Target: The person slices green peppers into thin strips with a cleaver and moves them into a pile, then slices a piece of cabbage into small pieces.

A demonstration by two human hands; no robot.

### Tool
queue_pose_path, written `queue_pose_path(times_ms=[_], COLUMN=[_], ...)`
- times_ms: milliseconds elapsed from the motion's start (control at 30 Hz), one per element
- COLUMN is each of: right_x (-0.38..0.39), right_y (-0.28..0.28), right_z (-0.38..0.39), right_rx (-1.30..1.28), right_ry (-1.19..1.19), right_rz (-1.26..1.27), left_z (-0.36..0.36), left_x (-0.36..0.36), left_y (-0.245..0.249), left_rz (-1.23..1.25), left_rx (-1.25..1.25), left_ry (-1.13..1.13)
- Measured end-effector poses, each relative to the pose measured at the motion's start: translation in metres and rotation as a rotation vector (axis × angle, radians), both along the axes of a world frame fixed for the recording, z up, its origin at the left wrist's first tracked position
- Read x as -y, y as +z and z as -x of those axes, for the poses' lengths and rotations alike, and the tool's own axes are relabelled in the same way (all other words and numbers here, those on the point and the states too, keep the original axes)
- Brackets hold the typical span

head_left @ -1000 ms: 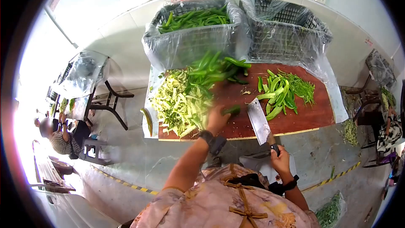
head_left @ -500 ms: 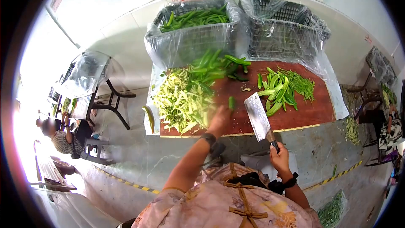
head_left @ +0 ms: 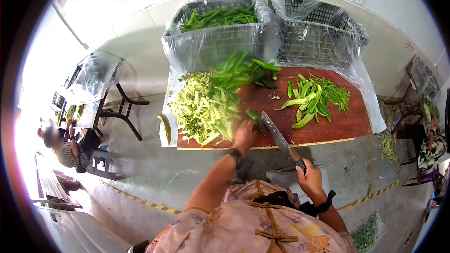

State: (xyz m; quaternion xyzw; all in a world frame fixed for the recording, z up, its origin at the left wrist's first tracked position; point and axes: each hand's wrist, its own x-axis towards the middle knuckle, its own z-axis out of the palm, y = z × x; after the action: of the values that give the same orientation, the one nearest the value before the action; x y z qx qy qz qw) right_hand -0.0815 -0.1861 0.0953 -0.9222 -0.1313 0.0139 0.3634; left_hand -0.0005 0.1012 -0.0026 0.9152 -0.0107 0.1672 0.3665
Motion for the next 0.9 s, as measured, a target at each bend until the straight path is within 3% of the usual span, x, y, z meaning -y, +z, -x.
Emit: queue_pose_path(times_ms=[400,900], right_x=[-0.004,-0.018], right_y=[0.025,0.058], right_z=[-0.016,-0.041], right_rx=[0.166,0.061], right_ry=[0.164,0.312], right_rz=[0.272,0.491], left_z=[0.000,0.003], left_x=[0.004,0.003], left_y=[-0.001,0.011], left_rz=[0.059,0.034], left_rx=[0.046,0.040], left_ry=[0.040,-0.021])
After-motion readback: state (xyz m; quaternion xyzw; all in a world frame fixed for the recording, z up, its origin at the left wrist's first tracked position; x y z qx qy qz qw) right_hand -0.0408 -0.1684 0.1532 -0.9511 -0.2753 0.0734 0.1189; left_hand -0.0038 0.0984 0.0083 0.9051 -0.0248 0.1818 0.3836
